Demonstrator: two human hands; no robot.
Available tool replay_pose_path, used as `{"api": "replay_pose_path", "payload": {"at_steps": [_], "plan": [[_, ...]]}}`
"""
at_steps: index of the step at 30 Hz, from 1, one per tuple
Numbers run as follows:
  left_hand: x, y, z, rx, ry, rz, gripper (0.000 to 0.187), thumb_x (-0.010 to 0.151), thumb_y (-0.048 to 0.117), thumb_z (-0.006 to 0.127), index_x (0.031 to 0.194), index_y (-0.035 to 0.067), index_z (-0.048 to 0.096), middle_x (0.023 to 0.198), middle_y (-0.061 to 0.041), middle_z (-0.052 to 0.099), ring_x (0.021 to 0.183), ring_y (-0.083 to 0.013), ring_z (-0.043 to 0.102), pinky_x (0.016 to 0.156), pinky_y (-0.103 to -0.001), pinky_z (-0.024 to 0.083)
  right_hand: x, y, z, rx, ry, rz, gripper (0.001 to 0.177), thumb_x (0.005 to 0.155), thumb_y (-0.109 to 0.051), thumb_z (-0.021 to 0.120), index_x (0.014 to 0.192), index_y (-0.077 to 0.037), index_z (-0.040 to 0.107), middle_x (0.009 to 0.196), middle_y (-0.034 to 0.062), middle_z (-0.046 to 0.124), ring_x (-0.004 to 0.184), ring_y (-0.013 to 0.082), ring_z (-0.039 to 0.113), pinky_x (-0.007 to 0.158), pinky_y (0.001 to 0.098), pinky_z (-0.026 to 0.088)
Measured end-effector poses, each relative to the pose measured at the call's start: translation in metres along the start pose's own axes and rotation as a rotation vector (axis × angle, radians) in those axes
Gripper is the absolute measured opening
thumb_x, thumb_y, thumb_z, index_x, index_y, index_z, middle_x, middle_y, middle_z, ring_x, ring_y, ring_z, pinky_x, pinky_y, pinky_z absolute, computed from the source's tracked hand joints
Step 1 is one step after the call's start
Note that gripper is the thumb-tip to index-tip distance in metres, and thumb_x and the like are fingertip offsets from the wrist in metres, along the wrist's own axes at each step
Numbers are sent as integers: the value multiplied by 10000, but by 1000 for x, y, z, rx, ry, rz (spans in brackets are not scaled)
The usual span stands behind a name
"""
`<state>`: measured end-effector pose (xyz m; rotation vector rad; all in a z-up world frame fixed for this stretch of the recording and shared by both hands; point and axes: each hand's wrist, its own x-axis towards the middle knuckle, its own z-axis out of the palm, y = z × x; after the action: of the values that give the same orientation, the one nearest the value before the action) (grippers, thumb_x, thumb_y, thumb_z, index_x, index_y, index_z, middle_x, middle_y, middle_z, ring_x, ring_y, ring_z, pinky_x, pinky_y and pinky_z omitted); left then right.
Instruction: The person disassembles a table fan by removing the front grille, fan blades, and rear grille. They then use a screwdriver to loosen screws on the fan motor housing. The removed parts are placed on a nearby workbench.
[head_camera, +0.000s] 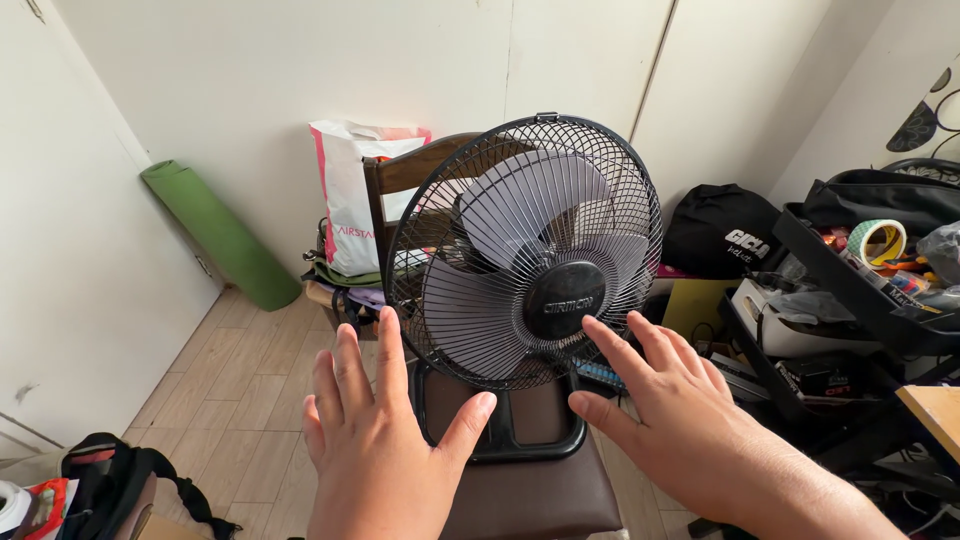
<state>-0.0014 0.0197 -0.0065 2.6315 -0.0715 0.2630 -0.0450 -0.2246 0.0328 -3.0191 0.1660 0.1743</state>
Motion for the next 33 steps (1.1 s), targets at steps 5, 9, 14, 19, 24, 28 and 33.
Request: {"api": "replay_pose_path", "payload": {"at_steps": [5,9,14,19,24,28,33], "plan": [[4,6,7,2,-58,-81,1194,740,688,707,1652,285,50,1690,-185,66,1538,-425,72,1132,-612,148,6,13,-2,-6,173,-2,887,946,-650,491,1683,-294,148,1669,193,161,1540,384,114,1144,493,151],[12,8,21,-44,-33,-140,1018,814,476,654,1635,310,76,1689,-148,96,1541,-399,89,1146,-605,164,15,25,-7,30,251,4,908,939,-650,491,1686,-280,130,1680,191,160,1534,381,130,1136,476,166],[34,11,31,-121,13,-149,931,856,452,612,1627,233,138,1690,-164,122,1504,-415,122,1158,-556,197,40,36,-20,55,297,-56,878,958,-642,488,1656,-250,127,1684,194,159,1546,374,129,1136,483,176],[58,22,26,-285,-37,-247,894,894,552,551,1640,226,182,1670,-183,123,1504,-405,137,1193,-503,193,65,38,-41,167,372,-66,900,947,-627,501,1661,-248,104,1650,202,148,1522,371,121,1143,493,190],[87,24,32,-504,19,-435,782,929,600,564,1567,227,309,1644,-146,252,1557,-328,213,1238,-435,222,91,42,-62,251,355,-21,885,893,-582,467,1653,-315,101,1699,151,113,1550,370,92,1158,497,174],[109,7,42,-1128,-30,-717,722,937,495,506,1571,175,373,1618,-89,443,1538,-301,368,1254,-512,212,109,40,-70,137,418,-226,763,983,-554,488,1638,-274,213,1658,200,168,1517,401,118,1146,528,186],[117,-29,56,-1322,-87,-1025,658,990,516,464,1547,168,488,1621,-117,466,1513,-395,350,1247,-653,111,132,6,-70,-30,590,-623,535,1048,-444,507,1540,-234,501,1617,245,261,1504,417,151,1184,600,137]]}}
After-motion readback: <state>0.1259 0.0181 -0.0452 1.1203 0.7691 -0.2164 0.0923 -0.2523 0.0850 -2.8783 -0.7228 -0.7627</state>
